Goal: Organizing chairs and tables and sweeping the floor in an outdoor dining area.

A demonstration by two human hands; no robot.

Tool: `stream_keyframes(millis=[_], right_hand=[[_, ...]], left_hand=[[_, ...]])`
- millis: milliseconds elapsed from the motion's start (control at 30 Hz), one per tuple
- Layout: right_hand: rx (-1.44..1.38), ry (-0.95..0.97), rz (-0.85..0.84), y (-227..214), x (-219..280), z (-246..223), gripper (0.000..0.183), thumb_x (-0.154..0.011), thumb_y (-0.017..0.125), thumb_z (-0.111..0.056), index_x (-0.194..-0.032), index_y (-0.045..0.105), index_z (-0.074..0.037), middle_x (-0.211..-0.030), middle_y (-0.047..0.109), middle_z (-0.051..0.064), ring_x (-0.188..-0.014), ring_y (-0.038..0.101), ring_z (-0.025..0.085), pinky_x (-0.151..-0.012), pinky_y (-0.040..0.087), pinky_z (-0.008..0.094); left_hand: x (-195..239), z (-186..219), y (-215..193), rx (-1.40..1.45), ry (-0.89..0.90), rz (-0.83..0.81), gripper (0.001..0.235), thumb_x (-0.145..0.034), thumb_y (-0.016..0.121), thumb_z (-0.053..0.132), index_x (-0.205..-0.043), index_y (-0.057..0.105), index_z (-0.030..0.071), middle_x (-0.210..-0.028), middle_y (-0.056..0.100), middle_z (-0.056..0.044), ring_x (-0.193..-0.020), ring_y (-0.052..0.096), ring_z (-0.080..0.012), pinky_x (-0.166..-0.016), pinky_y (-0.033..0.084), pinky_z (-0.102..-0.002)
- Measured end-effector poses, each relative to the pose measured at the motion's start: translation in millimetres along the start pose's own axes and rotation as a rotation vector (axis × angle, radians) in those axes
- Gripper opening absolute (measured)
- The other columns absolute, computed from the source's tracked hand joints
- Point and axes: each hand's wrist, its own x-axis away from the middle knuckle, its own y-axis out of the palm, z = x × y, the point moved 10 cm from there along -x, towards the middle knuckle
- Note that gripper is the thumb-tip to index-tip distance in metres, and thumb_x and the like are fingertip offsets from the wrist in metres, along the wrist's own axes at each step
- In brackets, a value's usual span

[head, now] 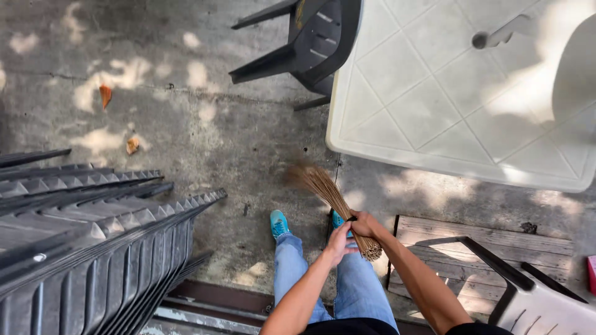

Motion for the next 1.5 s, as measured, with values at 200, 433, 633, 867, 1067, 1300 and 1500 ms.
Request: stream_keyframes(millis=[200, 433, 633, 867, 1067, 1300, 1500], right_hand=[[-0.230, -0.322, 0.185, -4.3, 52.1, -112.0, 0.049, -0.091, 0.062, -0.024, -0.136, 0.059, -0.005, -0.118, 0.073, 0.017, -0.106, 0.070, 0.027, -0.092, 0.053, 0.040], [-0.801, -0.029, 0.036, 27.4, 55.8, -173.4, 0.045, -0.092, 0.055, -0.026, -0.135, 0.058, -0.016, -0.082, 0.065, 0.014, -0.058, 0.065, 0.026, -0.055, 0.057, 0.043], [-1.176, 0.127, 0.111, 34.6, 109.5, -240.5, 0.036, -0.099, 0.055, -0.035, -0.105, 0.059, 0.000, -0.078, 0.064, 0.014, -0.053, 0.063, 0.024, -0.044, 0.054, 0.040], [-1.376, 0.012, 0.097, 11.3, 51.2, -254.4, 0.040, -0.097, 0.056, -0.039, -0.109, 0.057, -0.001, -0.083, 0.067, 0.014, -0.058, 0.067, 0.023, -0.046, 0.056, 0.040], [-1.387, 0.075, 0.144, -19.7, 43.6, -273.4, 0.044, -0.095, 0.059, -0.042, -0.112, 0.057, -0.002, -0.083, 0.068, 0.013, -0.057, 0.066, 0.023, -0.045, 0.055, 0.040], [-1.474, 0.045, 0.270, -31.6, 55.4, -298.7, 0.050, -0.098, 0.057, -0.048, -0.102, 0.063, 0.002, -0.081, 0.066, 0.013, -0.055, 0.067, 0.021, -0.045, 0.058, 0.038], [-1.286, 0.108, 0.478, -19.1, 63.3, -368.9, 0.053, -0.094, 0.060, -0.048, -0.132, 0.059, -0.010, -0.094, 0.060, 0.007, -0.072, 0.062, 0.016, -0.058, 0.058, 0.034]], left_hand=[[50.8, 101.3, -45.5, -0.221, 0.047, -0.083, 0.060, -0.099, 0.058, 0.044, -0.150, 0.049, 0.013, -0.144, 0.057, -0.010, -0.115, 0.063, -0.0261, -0.080, 0.060, -0.044], [99.3, 242.7, -153.3, -0.489, 0.116, -0.028, 0.064, -0.095, 0.064, 0.038, -0.151, 0.047, 0.012, -0.142, 0.061, -0.007, -0.114, 0.069, -0.0254, -0.080, 0.060, -0.041], [137.1, 369.5, -160.5, -0.592, 0.216, -0.034, 0.067, -0.094, 0.066, 0.036, -0.151, 0.046, 0.008, -0.141, 0.063, -0.011, -0.114, 0.069, -0.0247, -0.079, 0.060, -0.037], [120.4, 490.3, -78.9, -0.656, 0.337, -0.147, 0.070, -0.091, 0.071, 0.037, -0.149, 0.049, 0.004, -0.135, 0.066, -0.011, -0.109, 0.069, -0.0215, -0.079, 0.059, -0.035], [81.2, 551.4, -24.7, -0.763, 0.352, -0.214, 0.075, -0.088, 0.074, 0.040, -0.149, 0.050, 0.005, -0.133, 0.068, -0.011, -0.109, 0.068, -0.0195, -0.082, 0.057, -0.036], [19.9, 623.4, 63.6, -0.841, 0.421, -0.292, 0.104, -0.082, 0.082, 0.045, -0.158, 0.030, -0.002, -0.155, 0.047, -0.018, -0.139, 0.051, -0.0274, -0.106, 0.047, -0.046], [-129.7, 650.4, 92.6, -0.788, 0.356, -0.421, 0.116, -0.083, 0.089, 0.047, -0.155, 0.017, -0.009, -0.157, 0.044, -0.022, -0.149, 0.040, -0.0311, -0.126, 0.028, -0.049]])
